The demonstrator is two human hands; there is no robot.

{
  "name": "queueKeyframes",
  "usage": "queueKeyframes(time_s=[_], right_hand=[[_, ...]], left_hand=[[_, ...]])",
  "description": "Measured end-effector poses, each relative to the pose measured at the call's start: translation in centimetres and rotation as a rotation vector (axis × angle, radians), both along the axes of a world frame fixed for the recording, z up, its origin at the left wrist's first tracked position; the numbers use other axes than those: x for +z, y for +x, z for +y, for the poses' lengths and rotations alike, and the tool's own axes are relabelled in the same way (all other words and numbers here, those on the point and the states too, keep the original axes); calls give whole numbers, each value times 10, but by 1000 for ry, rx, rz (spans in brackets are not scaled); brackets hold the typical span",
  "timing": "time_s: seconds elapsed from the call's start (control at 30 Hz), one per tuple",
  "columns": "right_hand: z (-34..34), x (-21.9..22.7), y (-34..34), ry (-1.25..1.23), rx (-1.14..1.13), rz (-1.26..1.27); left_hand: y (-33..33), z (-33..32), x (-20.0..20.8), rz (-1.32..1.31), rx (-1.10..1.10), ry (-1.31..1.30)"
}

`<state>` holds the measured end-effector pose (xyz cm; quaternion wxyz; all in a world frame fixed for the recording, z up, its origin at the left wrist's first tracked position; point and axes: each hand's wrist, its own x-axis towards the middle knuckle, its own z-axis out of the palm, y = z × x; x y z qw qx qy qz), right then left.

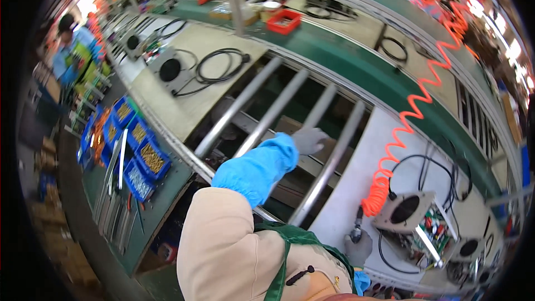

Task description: Using a pneumatic screwdriver to fasten components inside an electronic chassis on an assembly line.

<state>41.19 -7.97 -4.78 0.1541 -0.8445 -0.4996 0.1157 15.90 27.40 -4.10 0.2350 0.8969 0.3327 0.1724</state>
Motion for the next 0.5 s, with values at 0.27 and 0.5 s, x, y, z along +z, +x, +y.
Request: queueKeyframes(time_s=[0.27, 0.5], right_hand=[[29, -3, 43, 44, -204, 610], [49, 13, 46, -326, -284, 413]], left_hand=[[-285, -50, -12, -296, 1038, -686], [-491, 30, -39, -341, 1575, -12]])
